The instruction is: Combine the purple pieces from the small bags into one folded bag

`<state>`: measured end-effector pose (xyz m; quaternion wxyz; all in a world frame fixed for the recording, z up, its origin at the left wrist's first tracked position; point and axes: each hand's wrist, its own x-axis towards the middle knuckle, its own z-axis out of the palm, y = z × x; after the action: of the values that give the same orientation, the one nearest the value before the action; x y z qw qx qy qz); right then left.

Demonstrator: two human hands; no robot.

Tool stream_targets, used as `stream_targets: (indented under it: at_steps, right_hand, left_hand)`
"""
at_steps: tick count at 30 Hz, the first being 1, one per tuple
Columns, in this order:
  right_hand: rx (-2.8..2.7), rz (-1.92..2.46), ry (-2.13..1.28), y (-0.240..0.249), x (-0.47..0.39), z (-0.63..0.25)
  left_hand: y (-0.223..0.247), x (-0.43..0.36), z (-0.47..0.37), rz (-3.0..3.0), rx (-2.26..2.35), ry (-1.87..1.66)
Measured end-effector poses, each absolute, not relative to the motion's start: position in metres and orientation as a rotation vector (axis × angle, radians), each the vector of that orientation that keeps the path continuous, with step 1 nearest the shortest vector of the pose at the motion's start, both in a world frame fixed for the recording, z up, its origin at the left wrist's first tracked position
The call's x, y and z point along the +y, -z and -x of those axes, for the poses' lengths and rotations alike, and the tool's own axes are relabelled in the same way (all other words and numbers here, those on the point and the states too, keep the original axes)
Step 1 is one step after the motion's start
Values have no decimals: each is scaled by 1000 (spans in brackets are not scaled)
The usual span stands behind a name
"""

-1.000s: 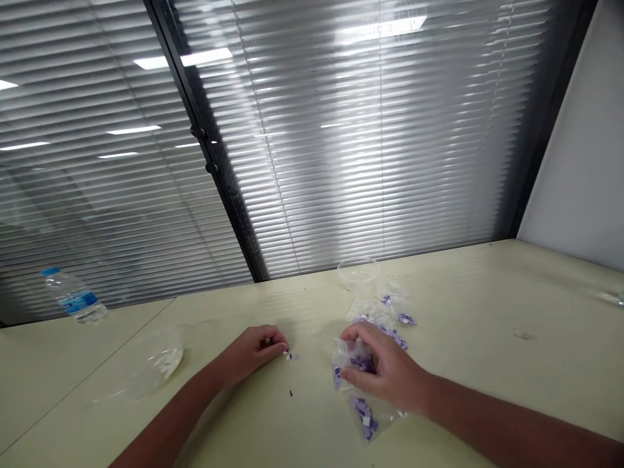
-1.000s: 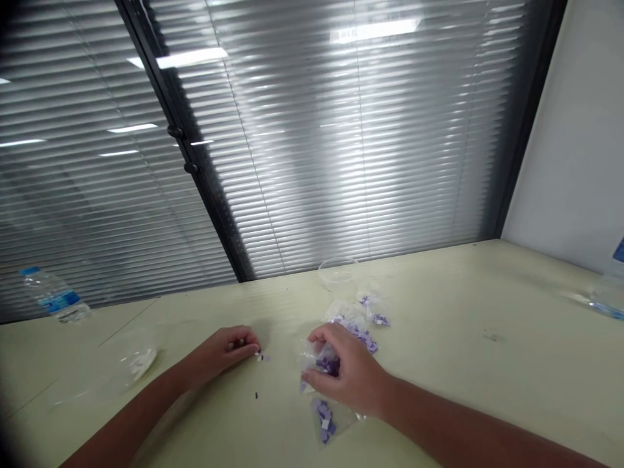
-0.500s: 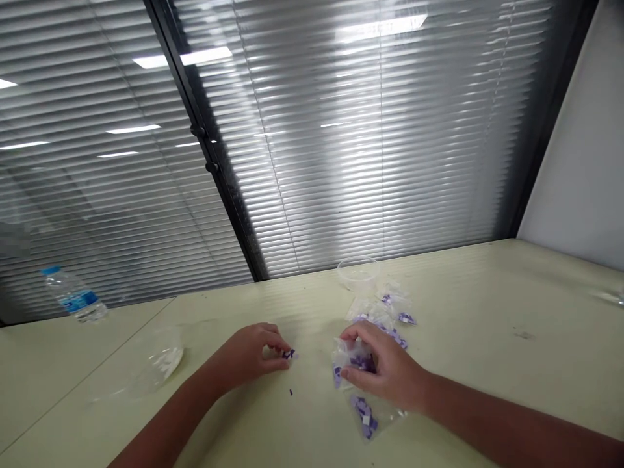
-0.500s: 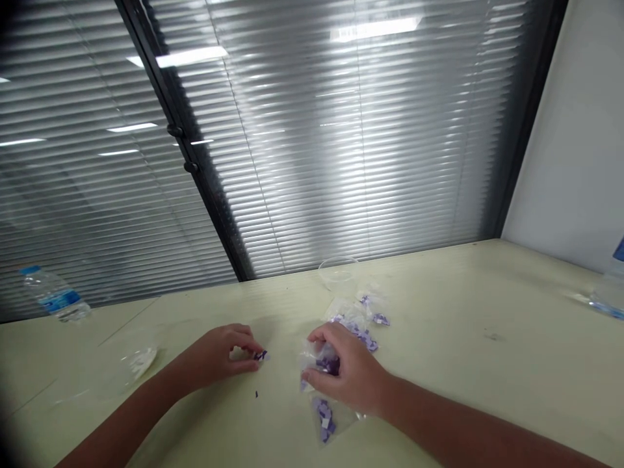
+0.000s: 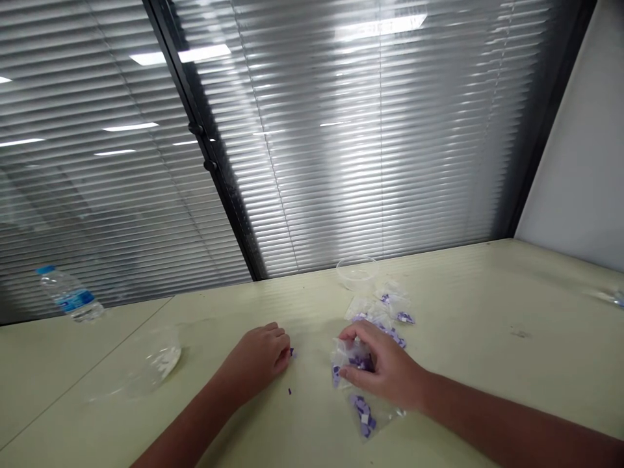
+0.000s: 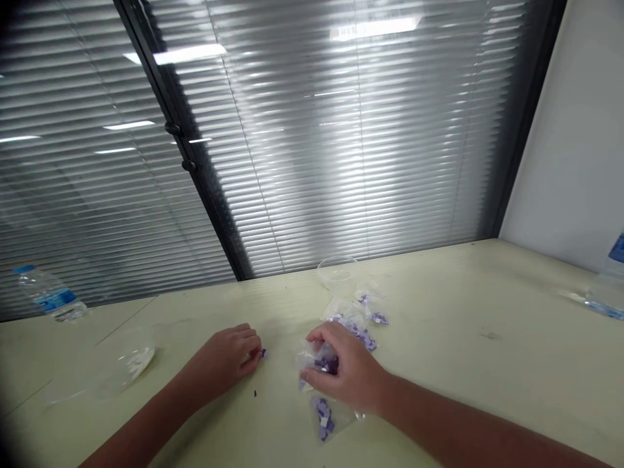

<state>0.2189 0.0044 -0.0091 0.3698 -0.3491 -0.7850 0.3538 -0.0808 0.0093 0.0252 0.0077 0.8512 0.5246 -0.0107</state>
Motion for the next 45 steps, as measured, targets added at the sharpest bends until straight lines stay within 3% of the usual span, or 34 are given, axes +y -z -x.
stream_targets:
  at_steps: [10, 17, 24, 28, 34, 45]
  right_hand:
    - [-2022, 891, -899, 11, 5, -218]
    - [-2061, 835, -858, 10, 3, -217]
    - [-2051, 857, -862, 13, 4, -218]
    - [-2033, 879, -841, 15, 5, -218]
    - [-2016, 907, -854, 18, 8, -219]
    - [-2108, 1011, -914, 15, 6, -217]
  left_hand:
    - [-28, 0, 53, -1843, 1513, -768]
    - [-21, -27, 7, -1794, 1454, -803]
    - [-28, -9, 39, -1729, 1378, -819]
    - [-36, -2, 55, -1992, 1448, -741]
    - [-23, -21, 34, -2750, 1039, -468]
    - [-15, -7, 51, -2723, 1020, -550]
